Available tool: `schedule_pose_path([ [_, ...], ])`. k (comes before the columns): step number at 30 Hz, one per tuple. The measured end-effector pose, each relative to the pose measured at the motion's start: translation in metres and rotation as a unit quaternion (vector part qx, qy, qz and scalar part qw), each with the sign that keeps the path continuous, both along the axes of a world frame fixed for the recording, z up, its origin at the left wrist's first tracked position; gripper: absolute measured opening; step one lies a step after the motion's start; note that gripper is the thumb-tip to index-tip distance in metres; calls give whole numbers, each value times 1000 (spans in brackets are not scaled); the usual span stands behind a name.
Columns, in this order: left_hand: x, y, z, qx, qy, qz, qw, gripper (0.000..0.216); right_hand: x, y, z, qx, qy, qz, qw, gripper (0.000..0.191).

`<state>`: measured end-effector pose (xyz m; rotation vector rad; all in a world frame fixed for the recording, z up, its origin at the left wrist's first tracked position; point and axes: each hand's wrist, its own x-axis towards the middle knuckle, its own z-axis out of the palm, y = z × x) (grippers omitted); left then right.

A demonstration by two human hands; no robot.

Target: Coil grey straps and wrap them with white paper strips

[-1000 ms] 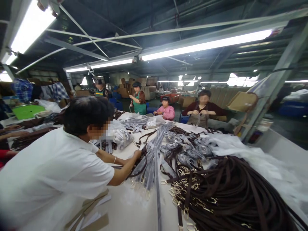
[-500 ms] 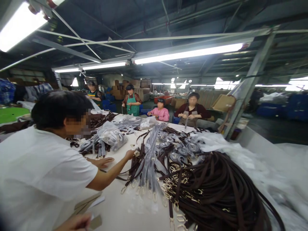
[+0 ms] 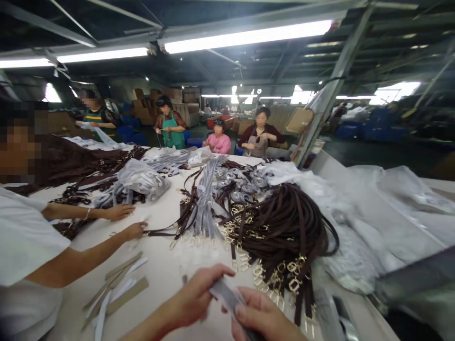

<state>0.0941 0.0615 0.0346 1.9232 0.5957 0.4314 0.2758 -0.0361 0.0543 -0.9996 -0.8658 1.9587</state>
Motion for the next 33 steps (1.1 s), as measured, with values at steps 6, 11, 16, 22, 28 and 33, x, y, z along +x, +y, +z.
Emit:
schedule_pose_path([
  [6,-64,83,2,105,96,201,969,28,30,-1,-14,-63,45,-9,997,38],
  [11,-122,140,-30,118,153,263,945,26,58,-10,-31,-65,1,-11,998,40],
  [16,-159,167,-65,113,222,316,916,27,73,-16,-43,-69,13,32,997,45],
  [22,-199,185,-99,97,308,375,869,33,94,-32,-39,-75,51,70,993,43],
  [28,-179,181,-103,115,378,328,858,48,94,-28,-22,-107,-6,-58,993,38],
  [33,-60,90,-49,276,211,64,935,79,62,3,-24,-133,-11,-49,990,33],
])
